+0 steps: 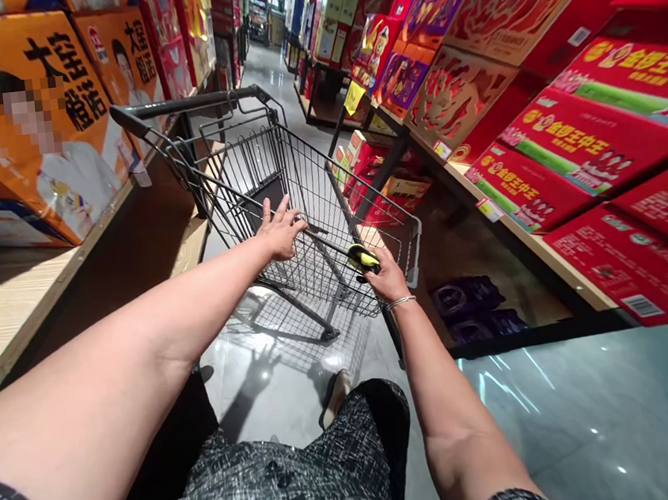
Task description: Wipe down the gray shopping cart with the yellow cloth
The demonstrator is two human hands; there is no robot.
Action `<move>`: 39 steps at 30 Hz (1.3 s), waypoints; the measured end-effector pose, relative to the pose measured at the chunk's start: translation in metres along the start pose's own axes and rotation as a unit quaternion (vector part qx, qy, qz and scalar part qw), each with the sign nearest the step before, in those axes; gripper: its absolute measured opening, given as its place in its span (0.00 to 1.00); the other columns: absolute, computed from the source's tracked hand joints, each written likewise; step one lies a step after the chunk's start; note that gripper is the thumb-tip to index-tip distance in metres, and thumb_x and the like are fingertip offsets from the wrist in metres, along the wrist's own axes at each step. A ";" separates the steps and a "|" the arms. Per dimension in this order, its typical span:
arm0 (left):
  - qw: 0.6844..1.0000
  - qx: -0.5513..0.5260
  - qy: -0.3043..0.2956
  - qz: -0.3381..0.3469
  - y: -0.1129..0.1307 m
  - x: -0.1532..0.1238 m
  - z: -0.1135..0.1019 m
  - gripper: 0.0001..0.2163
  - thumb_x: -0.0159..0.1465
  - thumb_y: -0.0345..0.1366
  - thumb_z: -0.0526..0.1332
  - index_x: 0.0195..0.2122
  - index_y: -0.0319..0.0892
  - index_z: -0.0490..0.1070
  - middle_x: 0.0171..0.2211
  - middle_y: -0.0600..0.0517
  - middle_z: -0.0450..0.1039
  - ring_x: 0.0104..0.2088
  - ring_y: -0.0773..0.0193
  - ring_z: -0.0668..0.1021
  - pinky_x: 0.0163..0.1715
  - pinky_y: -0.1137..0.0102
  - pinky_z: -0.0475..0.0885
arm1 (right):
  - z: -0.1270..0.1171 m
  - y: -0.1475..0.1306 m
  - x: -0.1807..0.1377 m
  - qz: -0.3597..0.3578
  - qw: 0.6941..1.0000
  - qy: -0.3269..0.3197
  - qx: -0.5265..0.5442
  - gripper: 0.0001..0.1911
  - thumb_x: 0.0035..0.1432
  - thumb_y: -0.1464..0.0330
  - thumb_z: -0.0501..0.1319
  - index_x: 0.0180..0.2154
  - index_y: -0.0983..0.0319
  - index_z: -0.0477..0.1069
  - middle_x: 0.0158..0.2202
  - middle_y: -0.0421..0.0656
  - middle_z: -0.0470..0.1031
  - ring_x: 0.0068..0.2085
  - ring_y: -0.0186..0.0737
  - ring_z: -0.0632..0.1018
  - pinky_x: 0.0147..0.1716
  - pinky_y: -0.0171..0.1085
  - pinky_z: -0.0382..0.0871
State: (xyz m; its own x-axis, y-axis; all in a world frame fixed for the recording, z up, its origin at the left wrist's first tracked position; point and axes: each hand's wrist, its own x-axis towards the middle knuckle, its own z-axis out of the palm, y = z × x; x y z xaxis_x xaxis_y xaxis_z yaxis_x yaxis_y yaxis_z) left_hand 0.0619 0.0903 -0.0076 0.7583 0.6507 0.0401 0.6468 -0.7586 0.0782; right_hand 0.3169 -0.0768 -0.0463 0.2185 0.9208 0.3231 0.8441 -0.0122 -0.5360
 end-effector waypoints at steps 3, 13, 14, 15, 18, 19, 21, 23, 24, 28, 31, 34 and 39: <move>1.000 0.003 0.004 -0.014 -0.012 -0.004 0.002 0.34 0.53 0.36 0.66 0.63 0.49 0.62 0.72 0.48 0.40 0.69 0.42 0.27 0.60 0.36 0.23 | 0.008 -0.013 -0.005 -0.023 1.000 0.007 -0.004 0.24 0.49 0.72 0.59 0.51 0.59 0.70 0.48 0.46 0.71 0.51 0.45 0.72 0.54 0.44 0.67; 0.997 -0.011 -0.010 0.071 0.009 -0.024 0.004 0.38 0.54 0.34 0.66 0.66 0.57 0.58 0.71 0.53 0.45 0.70 0.40 0.34 0.59 0.36 0.19 | 0.036 -0.038 -0.046 -0.163 0.972 0.093 -0.145 0.20 0.58 0.74 0.58 0.51 0.54 0.72 0.54 0.46 0.69 0.57 0.48 0.65 0.57 0.50 0.58; 0.995 -0.013 -0.016 0.100 0.021 -0.027 0.004 0.37 0.55 0.35 0.66 0.66 0.57 0.57 0.70 0.52 0.49 0.70 0.41 0.38 0.59 0.35 0.21 | 0.042 -0.034 -0.052 -0.187 0.963 0.075 -0.177 0.19 0.60 0.74 0.58 0.50 0.51 0.72 0.55 0.44 0.70 0.59 0.48 0.64 0.59 0.51 0.55; 0.993 -0.016 -0.016 0.112 0.031 -0.030 0.004 0.36 0.56 0.35 0.65 0.66 0.56 0.57 0.68 0.51 0.54 0.70 0.43 0.42 0.60 0.35 0.22 | 0.048 -0.030 -0.059 -0.203 0.956 0.043 -0.207 0.18 0.62 0.73 0.57 0.51 0.48 0.72 0.55 0.42 0.71 0.60 0.48 0.63 0.60 0.52 0.53; 0.995 -0.025 0.006 0.092 0.054 -0.038 0.005 0.30 0.58 0.33 0.62 0.63 0.51 0.62 0.64 0.47 0.61 0.70 0.45 0.47 0.60 0.33 0.27 | 0.073 -0.014 -0.086 -0.193 0.934 -0.108 -0.280 0.19 0.67 0.70 0.54 0.54 0.45 0.70 0.60 0.40 0.69 0.62 0.46 0.61 0.60 0.51 0.51; 0.996 -0.027 0.012 0.081 0.058 -0.040 0.005 0.29 0.58 0.32 0.61 0.62 0.49 0.63 0.63 0.46 0.61 0.70 0.44 0.46 0.60 0.32 0.28 | 0.082 -0.009 -0.096 -0.171 0.925 -0.168 -0.296 0.19 0.68 0.70 0.52 0.55 0.46 0.69 0.61 0.40 0.67 0.63 0.46 0.60 0.60 0.51 0.51; 0.997 -0.029 0.012 0.070 0.060 -0.041 0.005 0.28 0.57 0.31 0.62 0.61 0.47 0.64 0.63 0.45 0.61 0.70 0.43 0.44 0.61 0.32 0.30 | 0.100 -0.001 -0.117 -0.118 0.901 -0.271 -0.318 0.19 0.68 0.70 0.50 0.55 0.49 0.70 0.62 0.42 0.67 0.63 0.47 0.60 0.60 0.51 0.51; 0.997 -0.036 0.009 0.068 0.058 -0.042 0.006 0.28 0.57 0.32 0.62 0.60 0.46 0.65 0.63 0.44 0.62 0.70 0.42 0.43 0.61 0.32 0.30 | 0.113 0.003 -0.135 -0.082 0.883 -0.328 -0.325 0.18 0.67 0.70 0.50 0.52 0.51 0.73 0.60 0.43 0.69 0.63 0.47 0.62 0.61 0.51 0.52; 0.997 -0.042 0.009 0.070 0.057 -0.042 0.007 0.27 0.57 0.32 0.62 0.60 0.46 0.65 0.62 0.45 0.62 0.70 0.42 0.42 0.61 0.32 0.29 | 0.117 0.004 -0.142 -0.072 0.880 -0.338 -0.326 0.18 0.66 0.71 0.50 0.50 0.52 0.74 0.58 0.43 0.70 0.62 0.47 0.63 0.61 0.50 0.53; 0.995 -0.063 0.020 0.075 0.051 -0.045 0.012 0.25 0.57 0.31 0.62 0.57 0.46 0.67 0.61 0.46 0.63 0.71 0.43 0.41 0.61 0.33 0.27 | 0.103 -0.008 -0.148 -0.083 0.888 -0.317 -0.322 0.18 0.67 0.70 0.50 0.51 0.52 0.73 0.58 0.44 0.70 0.60 0.49 0.64 0.58 0.51 0.55; 0.995 -0.066 0.019 0.074 0.050 -0.049 0.014 0.23 0.57 0.31 0.61 0.55 0.46 0.68 0.60 0.47 0.64 0.71 0.44 0.40 0.61 0.33 0.26 | 0.065 -0.026 -0.138 -0.152 0.921 -0.186 -0.307 0.20 0.68 0.68 0.51 0.58 0.48 0.67 0.60 0.44 0.68 0.59 0.50 0.62 0.56 0.51 0.54; 0.994 -0.082 0.014 0.078 0.049 -0.056 0.014 0.22 0.56 0.31 0.61 0.54 0.48 0.69 0.60 0.48 0.63 0.71 0.45 0.39 0.60 0.35 0.24 | 0.030 -0.041 -0.128 -0.199 0.936 -0.013 -0.291 0.23 0.67 0.69 0.54 0.61 0.45 0.64 0.60 0.43 0.69 0.60 0.50 0.60 0.55 0.51 0.52; 0.992 -0.095 0.011 0.083 0.044 -0.067 0.013 0.21 0.56 0.31 0.60 0.53 0.48 0.70 0.60 0.50 0.64 0.71 0.47 0.39 0.62 0.38 0.23 | 0.044 -0.035 -0.154 -0.170 0.937 -0.089 -0.293 0.20 0.69 0.68 0.52 0.58 0.45 0.67 0.61 0.41 0.68 0.60 0.47 0.62 0.56 0.50 0.52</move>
State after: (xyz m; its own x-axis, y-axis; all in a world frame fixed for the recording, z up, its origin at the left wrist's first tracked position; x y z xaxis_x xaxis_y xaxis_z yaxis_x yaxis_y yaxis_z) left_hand 0.0404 0.0128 -0.0194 0.8502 0.5187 0.0901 0.4836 -0.8371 0.2557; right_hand 0.2318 -0.2005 -0.1116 -0.1529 0.9602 0.2336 0.9853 0.1299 0.1111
